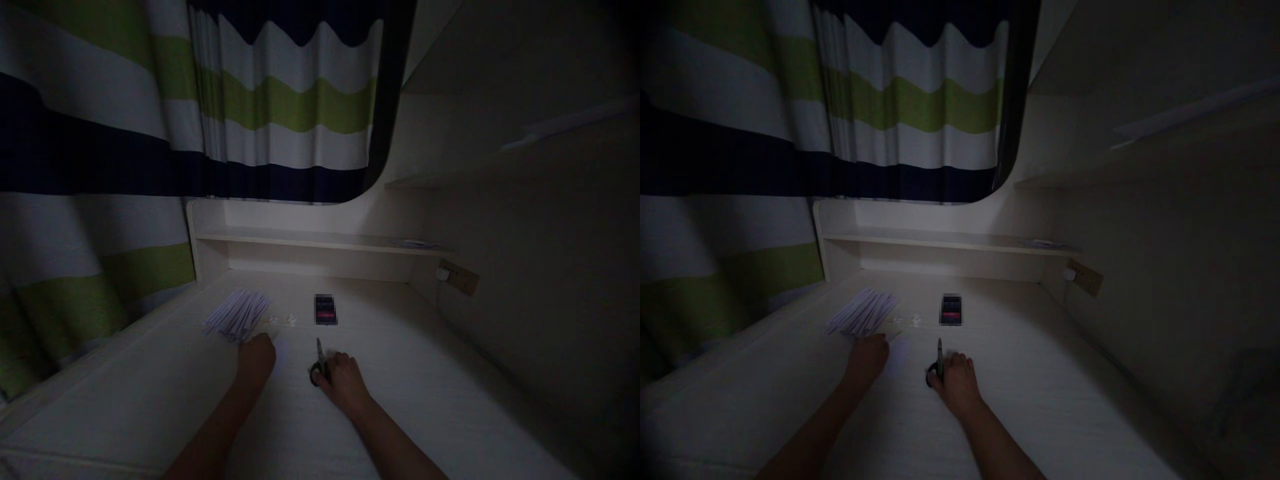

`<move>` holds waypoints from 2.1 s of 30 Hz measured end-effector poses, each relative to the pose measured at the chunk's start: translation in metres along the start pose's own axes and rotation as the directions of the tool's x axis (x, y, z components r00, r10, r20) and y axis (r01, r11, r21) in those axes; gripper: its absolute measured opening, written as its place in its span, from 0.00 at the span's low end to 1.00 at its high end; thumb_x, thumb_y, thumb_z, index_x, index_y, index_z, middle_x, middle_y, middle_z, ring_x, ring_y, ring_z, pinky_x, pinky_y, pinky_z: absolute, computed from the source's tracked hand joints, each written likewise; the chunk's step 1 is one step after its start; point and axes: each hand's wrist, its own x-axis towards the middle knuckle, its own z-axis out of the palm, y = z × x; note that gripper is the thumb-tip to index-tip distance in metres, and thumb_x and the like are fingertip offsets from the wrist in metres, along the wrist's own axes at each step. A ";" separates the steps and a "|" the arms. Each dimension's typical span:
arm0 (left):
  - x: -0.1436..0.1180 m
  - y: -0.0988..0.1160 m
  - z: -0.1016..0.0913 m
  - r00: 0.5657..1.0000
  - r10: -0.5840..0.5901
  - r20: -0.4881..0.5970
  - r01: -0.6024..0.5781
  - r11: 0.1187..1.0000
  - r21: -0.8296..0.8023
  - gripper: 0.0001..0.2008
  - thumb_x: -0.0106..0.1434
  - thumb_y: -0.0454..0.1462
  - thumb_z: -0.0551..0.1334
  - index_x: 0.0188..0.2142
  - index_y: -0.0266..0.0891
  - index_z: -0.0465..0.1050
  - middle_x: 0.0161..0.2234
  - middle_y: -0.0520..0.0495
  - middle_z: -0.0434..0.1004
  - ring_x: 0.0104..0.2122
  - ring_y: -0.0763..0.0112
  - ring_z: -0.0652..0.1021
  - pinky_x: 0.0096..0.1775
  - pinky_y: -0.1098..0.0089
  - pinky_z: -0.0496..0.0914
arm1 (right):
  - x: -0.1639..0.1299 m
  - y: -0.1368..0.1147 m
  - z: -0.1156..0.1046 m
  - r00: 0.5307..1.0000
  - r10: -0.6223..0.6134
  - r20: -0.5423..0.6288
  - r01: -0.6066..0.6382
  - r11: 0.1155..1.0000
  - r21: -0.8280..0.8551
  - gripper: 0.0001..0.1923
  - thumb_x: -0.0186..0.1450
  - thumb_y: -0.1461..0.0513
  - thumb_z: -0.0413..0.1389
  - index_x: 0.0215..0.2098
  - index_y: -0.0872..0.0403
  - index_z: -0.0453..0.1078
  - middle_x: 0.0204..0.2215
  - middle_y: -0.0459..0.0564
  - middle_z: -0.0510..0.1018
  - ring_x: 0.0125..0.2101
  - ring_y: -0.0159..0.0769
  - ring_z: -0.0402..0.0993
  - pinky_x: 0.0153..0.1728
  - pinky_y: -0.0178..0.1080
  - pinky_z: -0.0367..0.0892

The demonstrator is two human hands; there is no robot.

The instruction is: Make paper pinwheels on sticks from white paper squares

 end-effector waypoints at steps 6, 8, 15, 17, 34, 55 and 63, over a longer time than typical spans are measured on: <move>0.011 0.005 -0.029 0.969 -0.005 -0.246 -0.028 0.991 -0.130 0.17 0.58 0.33 0.46 0.40 0.30 0.70 0.40 0.33 0.73 0.39 0.57 0.74 0.44 0.58 0.60 | 0.003 -0.009 0.001 0.994 0.109 0.022 -0.107 0.992 -0.066 0.19 0.58 0.54 0.47 0.36 0.60 0.70 0.36 0.61 0.72 0.39 0.47 0.65 0.40 0.44 0.56; 0.018 0.007 -0.030 0.954 -0.006 -0.298 -0.083 0.956 -0.283 0.16 0.57 0.36 0.49 0.38 0.33 0.72 0.42 0.37 0.73 0.40 0.60 0.73 0.45 0.62 0.61 | 0.003 -0.010 -0.001 0.989 0.145 0.034 -0.142 0.987 -0.078 0.19 0.57 0.55 0.47 0.35 0.60 0.71 0.35 0.60 0.73 0.38 0.46 0.66 0.39 0.43 0.58; 0.047 0.005 0.006 0.960 -0.122 -0.252 -0.153 0.523 -0.838 0.12 0.48 0.42 0.60 0.28 0.38 0.75 0.29 0.46 0.78 0.32 0.62 0.76 0.37 0.65 0.69 | 0.005 -0.006 -0.007 0.967 0.242 0.084 -0.234 0.967 -0.097 0.16 0.53 0.56 0.50 0.31 0.59 0.73 0.31 0.60 0.76 0.34 0.47 0.71 0.32 0.42 0.62; 0.051 0.002 0.022 0.962 -0.179 -0.206 -0.122 0.394 -0.911 0.15 0.48 0.45 0.60 0.29 0.35 0.74 0.28 0.46 0.77 0.30 0.63 0.76 0.32 0.66 0.71 | 0.006 -0.005 -0.009 0.963 0.252 0.099 -0.243 0.966 -0.091 0.14 0.53 0.57 0.51 0.29 0.58 0.73 0.30 0.60 0.77 0.33 0.48 0.72 0.31 0.41 0.63; 0.041 0.015 0.046 0.982 -0.191 0.004 -0.038 -0.213 -0.976 0.14 0.46 0.43 0.63 0.21 0.36 0.61 0.19 0.58 0.62 0.20 0.79 0.70 0.30 0.71 0.72 | 0.008 0.046 -0.025 0.888 0.353 0.294 -0.327 0.036 0.944 0.18 0.41 0.60 0.61 0.30 0.58 0.67 0.12 0.41 0.68 0.10 0.22 0.54 0.11 0.27 0.47; 0.013 0.049 0.042 0.991 0.133 0.019 0.029 -0.072 -0.997 0.11 0.49 0.42 0.62 0.23 0.37 0.65 0.21 0.52 0.70 0.24 0.73 0.72 0.27 0.73 0.67 | 0.013 0.030 -0.025 0.841 0.541 0.012 0.063 -0.120 0.991 0.18 0.42 0.67 0.63 0.31 0.53 0.65 0.17 0.37 0.67 0.20 0.26 0.64 0.24 0.30 0.60; 0.003 0.058 0.056 0.958 0.276 0.081 0.133 -0.174 -0.976 0.19 0.43 0.43 0.65 0.34 0.35 0.73 0.31 0.42 0.77 0.31 0.64 0.74 0.31 0.69 0.68 | 0.016 0.030 -0.019 0.800 0.600 -0.014 0.100 -0.109 0.989 0.20 0.41 0.65 0.64 0.30 0.52 0.62 0.17 0.38 0.67 0.20 0.30 0.66 0.24 0.34 0.62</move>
